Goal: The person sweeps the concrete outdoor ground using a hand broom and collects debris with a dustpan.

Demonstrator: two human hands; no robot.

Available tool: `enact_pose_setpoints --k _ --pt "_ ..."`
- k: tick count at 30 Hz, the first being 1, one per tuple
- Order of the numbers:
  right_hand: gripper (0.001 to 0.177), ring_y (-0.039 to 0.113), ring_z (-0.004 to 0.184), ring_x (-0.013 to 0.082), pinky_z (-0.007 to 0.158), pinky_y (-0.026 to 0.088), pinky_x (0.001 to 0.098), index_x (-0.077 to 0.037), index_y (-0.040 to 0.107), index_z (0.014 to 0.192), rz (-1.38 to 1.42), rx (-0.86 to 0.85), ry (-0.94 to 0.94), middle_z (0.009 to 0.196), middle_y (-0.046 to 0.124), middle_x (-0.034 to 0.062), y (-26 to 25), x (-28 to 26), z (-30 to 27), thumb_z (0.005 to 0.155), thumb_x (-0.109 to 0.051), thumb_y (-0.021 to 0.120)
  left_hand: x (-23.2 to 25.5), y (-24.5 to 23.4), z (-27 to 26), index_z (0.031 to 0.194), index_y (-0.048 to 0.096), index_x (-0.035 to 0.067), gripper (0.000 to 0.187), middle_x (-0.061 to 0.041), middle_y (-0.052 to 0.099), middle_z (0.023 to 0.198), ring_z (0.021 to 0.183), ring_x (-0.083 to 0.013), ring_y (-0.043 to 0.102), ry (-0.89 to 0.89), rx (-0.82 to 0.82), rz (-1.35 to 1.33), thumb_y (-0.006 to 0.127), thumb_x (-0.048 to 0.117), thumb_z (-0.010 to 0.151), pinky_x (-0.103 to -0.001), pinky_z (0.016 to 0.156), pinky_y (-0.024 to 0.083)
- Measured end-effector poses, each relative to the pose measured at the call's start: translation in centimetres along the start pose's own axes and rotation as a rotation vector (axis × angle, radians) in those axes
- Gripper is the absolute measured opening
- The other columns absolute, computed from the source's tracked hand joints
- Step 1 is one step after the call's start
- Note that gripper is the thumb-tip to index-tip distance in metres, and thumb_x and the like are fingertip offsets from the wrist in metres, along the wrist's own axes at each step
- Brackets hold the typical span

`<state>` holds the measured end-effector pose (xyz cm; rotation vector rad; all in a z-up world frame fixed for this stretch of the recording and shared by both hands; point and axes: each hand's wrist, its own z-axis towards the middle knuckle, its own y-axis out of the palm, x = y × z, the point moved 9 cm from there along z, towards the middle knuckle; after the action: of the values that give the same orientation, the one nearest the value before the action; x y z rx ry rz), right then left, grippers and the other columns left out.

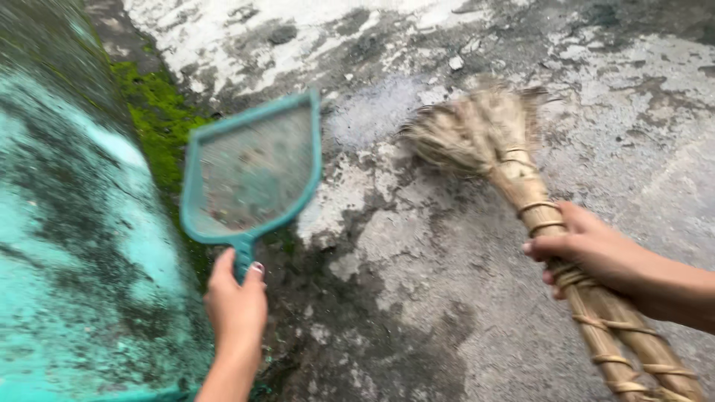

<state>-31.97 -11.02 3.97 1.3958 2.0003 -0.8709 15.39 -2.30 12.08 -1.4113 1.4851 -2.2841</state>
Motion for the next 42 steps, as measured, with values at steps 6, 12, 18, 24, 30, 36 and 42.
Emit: enact_pose_setpoints --k 6,12,18,24,30,36,42 --pt "0.066 0.069 0.068 0.0238 0.064 0.062 0.0386 -0.015 0.044 0.132 -0.153 -0.395 -0.244 0.097 0.067 0.0120 17.2 -5.9 -3.1 0.078 -0.032 0.079 3.0 -7.3 2.7 0.130 0.065 0.005 0.036 -0.007 0.074 0.090 0.074 -0.0127 0.069 -0.017 0.090 -0.157 0.066 0.009 0.095 -0.035 0.070 0.052" --pt "0.060 0.069 0.091 0.0305 0.080 0.057 0.0405 -0.008 0.039 0.134 -0.420 -0.657 -0.470 0.101 0.069 0.0189 32.8 -0.3 -3.6 0.089 -0.035 0.069 2.5 -9.5 3.4 0.133 0.063 0.006 0.042 -0.007 0.072 0.091 0.073 -0.0141 0.068 -0.048 0.092 -0.102 0.067 0.009 0.091 -0.033 0.068 0.051" --pt "0.061 0.067 0.064 0.0295 0.057 0.056 0.0415 -0.017 0.035 0.139 -0.393 -0.268 -0.233 0.079 0.069 0.0174 22.0 4.2 3.1 0.091 -0.036 0.067 -0.1 -6.5 2.9 0.128 0.066 0.007 0.037 -0.010 0.071 0.087 0.071 -0.0161 0.066 -0.086 0.036 -0.154 0.069 0.010 0.091 -0.036 0.065 0.049" --pt "0.061 0.063 0.048 0.0236 0.040 0.055 0.0424 -0.017 0.031 0.145 -0.020 0.138 -0.006 0.075 0.062 0.0114 9.0 4.9 -0.9 0.095 -0.023 0.066 -1.8 -3.5 2.8 0.123 0.070 0.007 0.031 -0.011 0.073 0.084 0.072 -0.0200 0.071 -0.147 0.022 -0.057 0.069 0.011 0.092 -0.039 0.069 0.051" --pt "0.066 0.069 0.059 0.0299 0.050 0.057 0.0427 -0.020 0.027 0.147 -0.181 -0.050 -0.106 0.075 0.070 0.0104 13.6 5.8 -3.7 0.096 -0.028 0.067 -0.8 -1.5 2.4 0.128 0.067 0.008 0.036 -0.011 0.074 0.089 0.074 -0.0195 0.073 -0.161 0.028 -0.105 0.070 0.011 0.092 -0.038 0.070 0.053" --pt "0.053 0.077 0.079 0.0255 0.075 0.062 0.0377 -0.014 0.035 0.154 -0.613 -0.381 -0.593 0.091 0.076 0.0116 26.3 10.4 -1.2 0.104 -0.023 0.051 0.3 -0.4 3.0 0.133 0.064 0.007 0.041 -0.013 0.077 0.095 0.079 -0.0233 0.075 -0.032 0.020 -0.038 0.069 0.015 0.094 -0.040 0.078 0.054" --pt "0.057 0.073 0.078 0.0363 0.073 0.059 0.0494 -0.012 0.041 0.141 -0.627 -0.049 -0.347 0.087 0.076 0.0194 9.7 10.6 2.9 0.096 -0.038 0.063 0.1 3.3 3.0 0.139 0.063 0.006 0.051 -0.017 0.078 0.090 0.085 -0.0282 0.075 0.183 -0.001 0.081 0.073 0.021 0.091 -0.043 0.085 0.054"
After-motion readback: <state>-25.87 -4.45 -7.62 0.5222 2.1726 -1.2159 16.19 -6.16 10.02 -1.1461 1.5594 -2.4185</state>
